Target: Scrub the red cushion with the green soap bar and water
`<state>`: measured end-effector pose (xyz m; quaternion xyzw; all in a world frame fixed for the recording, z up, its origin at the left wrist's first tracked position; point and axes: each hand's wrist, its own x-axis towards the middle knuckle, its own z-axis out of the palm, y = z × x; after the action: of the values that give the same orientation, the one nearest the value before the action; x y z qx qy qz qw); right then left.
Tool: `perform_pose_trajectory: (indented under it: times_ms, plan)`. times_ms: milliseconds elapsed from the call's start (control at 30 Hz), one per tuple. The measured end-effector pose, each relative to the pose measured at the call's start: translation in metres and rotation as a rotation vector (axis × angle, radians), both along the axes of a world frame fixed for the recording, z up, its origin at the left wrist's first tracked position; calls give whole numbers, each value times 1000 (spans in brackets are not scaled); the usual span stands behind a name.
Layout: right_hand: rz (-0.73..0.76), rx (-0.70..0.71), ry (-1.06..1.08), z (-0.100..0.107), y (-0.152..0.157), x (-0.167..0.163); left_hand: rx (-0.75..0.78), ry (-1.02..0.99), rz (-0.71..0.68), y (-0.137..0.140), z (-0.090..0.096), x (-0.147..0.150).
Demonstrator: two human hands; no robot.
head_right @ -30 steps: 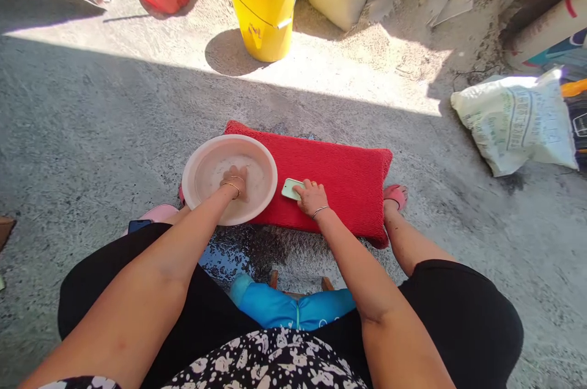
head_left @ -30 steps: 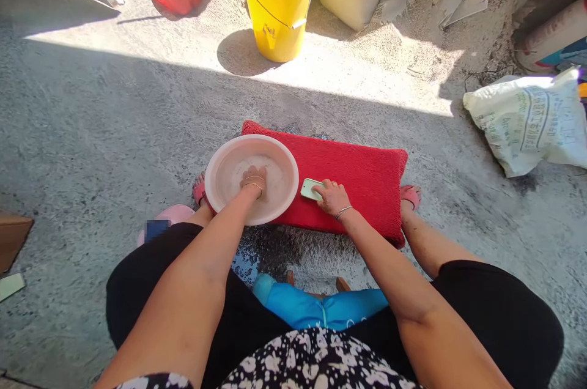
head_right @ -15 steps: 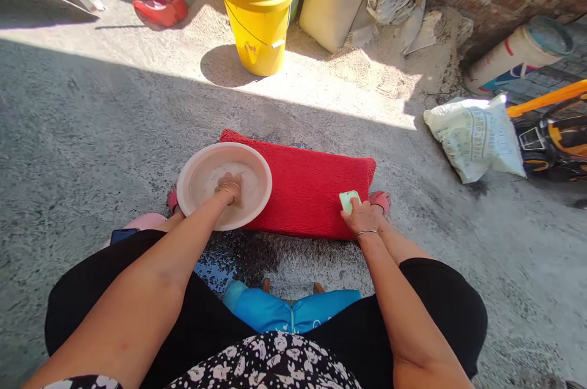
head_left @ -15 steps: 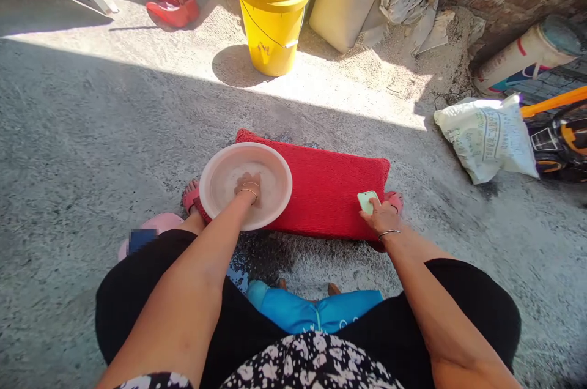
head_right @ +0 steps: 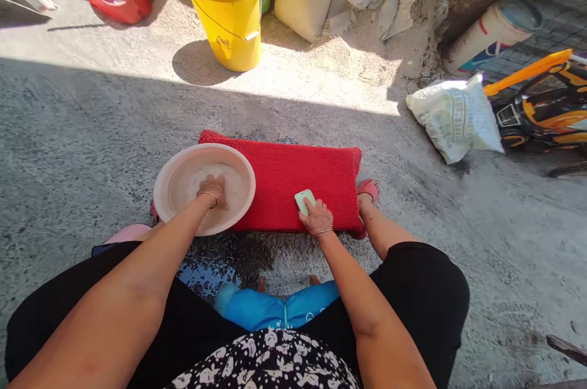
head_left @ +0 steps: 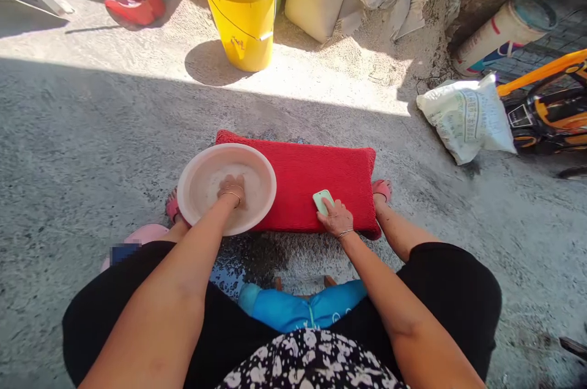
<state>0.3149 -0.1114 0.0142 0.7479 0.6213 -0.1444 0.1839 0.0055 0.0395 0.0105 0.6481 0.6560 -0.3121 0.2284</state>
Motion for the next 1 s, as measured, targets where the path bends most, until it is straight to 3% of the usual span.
perform_pose_trajectory:
  times_ms: [133, 233, 300, 467, 533, 600, 667, 800, 867, 933, 1000]
  plan:
    - [-424, -61, -149, 14, -24, 91, 5, -6, 0, 0, 2, 2]
    - [-582, -48, -176, 20, -31, 109, 9, -16, 32, 0, 3, 2]
    - [-498, -17, -154, 19, -31, 87, 19, -17, 41, -1, 1, 1]
    - [-47, -50, 39, 5, -30, -24, 47, 2, 12, -10, -8, -3]
    - [40, -46, 105, 1, -32, -50, 73, 6, 28, -16, -9, -3]
    - [25, -49, 132, 1, -36, -47, 100, -12, 53, -23, -6, -2]
    - [-74, -62, 114, 4, -42, -19, 116, -50, 72, -28, 0, -1]
    - [-451, -80, -16, 15, -55, 52, 83, -113, 61, -36, 14, -4]
    - [-568, -71, -51, 21, -57, 66, 69, -126, 51, -40, 20, -8]
    - [-528, -56, -28, 24, -52, 57, 73, -137, 47, -44, 25, -12]
    - [-359, -48, 42, 25, -45, 27, 77, -145, 47, -50, 29, -14]
